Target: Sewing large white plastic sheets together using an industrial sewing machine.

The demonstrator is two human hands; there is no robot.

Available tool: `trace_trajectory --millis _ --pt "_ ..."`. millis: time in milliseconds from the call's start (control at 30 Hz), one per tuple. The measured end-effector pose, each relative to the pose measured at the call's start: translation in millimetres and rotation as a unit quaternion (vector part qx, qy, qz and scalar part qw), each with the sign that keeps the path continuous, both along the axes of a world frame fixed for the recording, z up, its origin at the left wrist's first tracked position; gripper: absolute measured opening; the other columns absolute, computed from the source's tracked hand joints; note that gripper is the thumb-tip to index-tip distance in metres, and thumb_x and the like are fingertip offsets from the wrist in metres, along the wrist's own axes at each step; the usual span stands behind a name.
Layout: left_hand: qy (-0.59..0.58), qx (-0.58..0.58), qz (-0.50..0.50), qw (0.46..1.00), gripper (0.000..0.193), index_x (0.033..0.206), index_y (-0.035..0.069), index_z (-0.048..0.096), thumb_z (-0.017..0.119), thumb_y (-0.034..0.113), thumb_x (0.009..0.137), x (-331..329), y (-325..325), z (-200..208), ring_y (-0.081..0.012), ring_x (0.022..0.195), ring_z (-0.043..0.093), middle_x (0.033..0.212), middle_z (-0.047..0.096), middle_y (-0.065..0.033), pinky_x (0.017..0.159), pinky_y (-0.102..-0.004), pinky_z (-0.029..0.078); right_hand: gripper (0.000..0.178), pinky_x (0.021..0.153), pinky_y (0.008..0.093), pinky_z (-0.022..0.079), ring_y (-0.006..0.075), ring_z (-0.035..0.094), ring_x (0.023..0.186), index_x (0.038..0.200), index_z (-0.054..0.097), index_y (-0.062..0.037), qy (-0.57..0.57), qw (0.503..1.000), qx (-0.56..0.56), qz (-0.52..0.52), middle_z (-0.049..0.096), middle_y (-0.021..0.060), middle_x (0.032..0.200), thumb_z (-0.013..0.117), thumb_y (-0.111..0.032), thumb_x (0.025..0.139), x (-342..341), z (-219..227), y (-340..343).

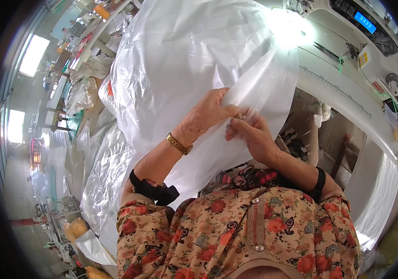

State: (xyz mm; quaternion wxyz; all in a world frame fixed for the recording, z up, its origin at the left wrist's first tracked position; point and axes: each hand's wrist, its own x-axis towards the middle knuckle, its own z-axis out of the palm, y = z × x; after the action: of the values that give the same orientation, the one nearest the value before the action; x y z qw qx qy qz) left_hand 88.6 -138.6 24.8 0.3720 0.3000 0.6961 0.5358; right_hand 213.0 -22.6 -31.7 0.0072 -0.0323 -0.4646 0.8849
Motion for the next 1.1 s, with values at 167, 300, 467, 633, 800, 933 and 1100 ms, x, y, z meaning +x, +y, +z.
trace_trajectory --millis 167,300,467,633,800,933,1100 --pt "0.244 -0.106 0.012 0.964 0.023 0.099 -0.001 0.062 0.061 0.015 0.082 -20.2 -10.4 8.4 -0.0023 0.067 0.047 0.077 0.055 0.0032 0.058 -0.0228 0.042 0.013 0.076 0.0341 0.053 0.0212 0.066 0.079 0.105 0.053 -0.0012 -0.005 0.999 -0.047 -0.014 0.067 0.0134 0.085 0.05 -0.01 0.096 16.2 -4.3 14.0" --pt "0.307 -0.115 0.006 0.945 0.024 0.099 -0.001 0.062 0.063 0.017 0.082 -31.4 -11.9 6.3 -0.0029 0.067 0.046 0.077 0.054 0.0043 0.058 -0.0223 0.041 0.013 0.077 0.0342 0.053 0.0216 0.066 0.079 0.105 0.053 -0.0006 -0.02 0.999 -0.024 -0.014 0.067 0.0139 0.085 0.05 -0.01 0.096 32.7 1.2 22.8" --pt "0.153 -0.062 -0.021 0.986 0.027 0.091 -0.005 0.061 0.067 0.02 0.081 -12.7 -3.1 3.6 -0.0071 0.065 0.048 0.069 0.055 -0.0011 0.056 -0.0265 0.041 0.027 0.08 0.034 0.053 0.0229 0.066 0.085 0.121 0.04 0.0001 0.033 0.999 0.001 -0.035 0.066 0.0171 0.097 0.048 -0.006 0.096 20.3 8.0 7.7" --pt "-0.145 -0.062 -0.048 0.986 0.031 0.106 -0.003 0.062 0.068 0.019 0.084 -3.5 -0.8 6.8 -0.0043 0.074 0.053 0.084 0.061 0.002 0.062 -0.0221 0.044 0.029 0.081 0.033 0.053 0.0225 0.066 0.087 0.123 0.037 -0.0006 0.061 0.996 0.016 -0.065 0.065 0.0174 0.1 0.047 -0.005 0.096 4.0 6.9 1.4" --pt "0.047 -0.038 0.017 0.998 0.032 0.11 -0.003 0.061 0.066 0.014 0.085 -18.8 -12.4 9.4 -0.0031 0.081 0.056 0.092 0.063 0.001 0.071 -0.0201 0.046 0.013 0.08 0.0319 0.054 0.0205 0.067 0.083 0.107 0.05 0.0003 -0.019 0.999 -0.01 -0.036 0.067 0.0147 0.09 0.047 -0.005 0.096 21.5 4.5 17.1" --pt "0.014 -0.025 -0.035 0.999 0.034 0.111 -0.003 0.061 0.069 0.015 0.083 -26.1 -16.5 1.5 -0.0039 0.083 0.055 0.095 0.063 0.0008 0.076 -0.0212 0.047 0.009 0.079 0.0304 0.054 0.018 0.066 0.081 0.095 0.054 -0.0009 -0.019 1.0 0.018 -0.006 0.068 0.0124 0.086 0.047 -0.006 0.097 41.8 4.5 17.2" --pt "0.058 -0.041 -0.03 0.997 0.032 0.107 -0.003 0.06 0.07 0.016 0.083 -15.4 -6.6 -6.3 -0.0066 0.078 0.056 0.09 0.064 -0.0004 0.072 -0.0224 0.047 0.009 0.078 0.0277 0.052 0.0148 0.065 0.079 0.096 0.054 -0.0008 0.01 0.998 0.055 0.004 0.068 0.0093 0.086 0.049 -0.008 0.096 46.0 16.6 14.0"
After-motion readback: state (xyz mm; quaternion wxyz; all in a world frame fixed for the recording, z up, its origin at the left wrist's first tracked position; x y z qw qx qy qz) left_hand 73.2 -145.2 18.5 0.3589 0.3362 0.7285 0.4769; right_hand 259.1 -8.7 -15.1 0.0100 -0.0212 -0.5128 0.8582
